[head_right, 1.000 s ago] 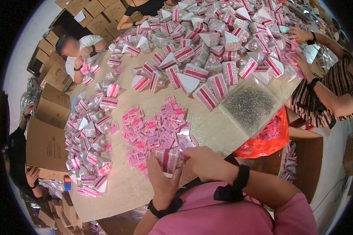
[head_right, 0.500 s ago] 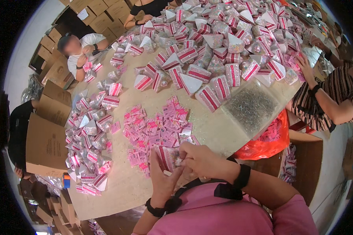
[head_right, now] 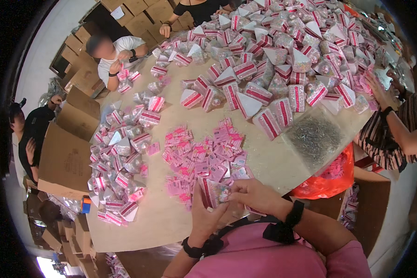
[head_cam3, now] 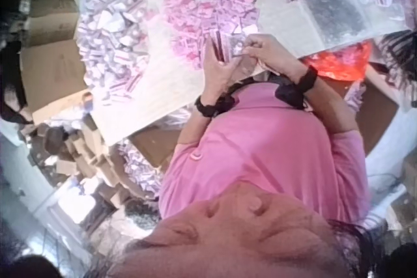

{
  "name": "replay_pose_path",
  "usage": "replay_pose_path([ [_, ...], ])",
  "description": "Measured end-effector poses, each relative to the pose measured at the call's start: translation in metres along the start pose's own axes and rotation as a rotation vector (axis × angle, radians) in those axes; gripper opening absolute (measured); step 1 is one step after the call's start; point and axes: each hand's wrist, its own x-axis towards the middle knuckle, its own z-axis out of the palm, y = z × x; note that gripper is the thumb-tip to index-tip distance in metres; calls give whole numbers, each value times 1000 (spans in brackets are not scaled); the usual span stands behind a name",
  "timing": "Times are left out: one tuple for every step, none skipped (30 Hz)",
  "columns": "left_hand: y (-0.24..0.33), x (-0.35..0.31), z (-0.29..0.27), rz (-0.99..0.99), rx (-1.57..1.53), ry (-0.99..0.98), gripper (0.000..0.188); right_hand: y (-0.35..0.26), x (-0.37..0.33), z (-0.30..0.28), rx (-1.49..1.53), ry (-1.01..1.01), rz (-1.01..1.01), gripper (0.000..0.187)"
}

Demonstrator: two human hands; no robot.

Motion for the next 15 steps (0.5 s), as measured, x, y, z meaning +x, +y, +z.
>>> replay_pose_path([
  [-3, 1, -4, -76, -95, -1, 92, -3, 1, 4, -27, -23, 0, 17],
  [-7, 3, -9, -152, -191, -2, 91, -6, 2, 7, -54, -46, 0, 17],
  [-13, 5, -15, -225, -289, -4, 90, -7, 2, 9, -15, -65, 35, 18],
  [-27, 8, -24, -165, -231, 76, 80, -9, 1, 9, 23, -83, 71, 18],
  [-36, 13, -40, -218, -355, 105, 73, -12, -1, 9, 61, -100, 108, 19],
  [-36, 22, -61, -271, -483, 134, 65, -21, -5, 7, 58, -93, 97, 22],
  [-57, 28, -87, -258, -479, 235, 51, -21, -6, 5, 73, -60, 96, 21],
  [-64, 40, -120, -284, -411, 353, 47, -18, -7, 1, 91, -21, 96, 21],
  [-91, 45, -169, -67, -148, 305, 53, -16, -10, -2, 111, 13, 97, 21],
  [-96, 51, -201, -10, -437, 483, 62, -13, -11, -4, 106, 8, 88, 20],
  [-81, 59, -219, -77, -461, 685, 65, -8, -12, -8, 103, 11, 78, 20],
  [-64, 69, -229, -144, -483, 882, 68, -6, -13, -12, 101, 19, 67, 19],
  [-67, 69, -232, -115, -344, 850, 66, -6, -16, -15, 97, 45, 43, 18],
  [-74, 65, -234, -84, -204, 815, 64, -7, -20, -17, 95, 72, 19, 17],
  [-81, 61, -232, -56, -70, 772, 62, -9, -26, -19, 91, 104, 1, 15],
])
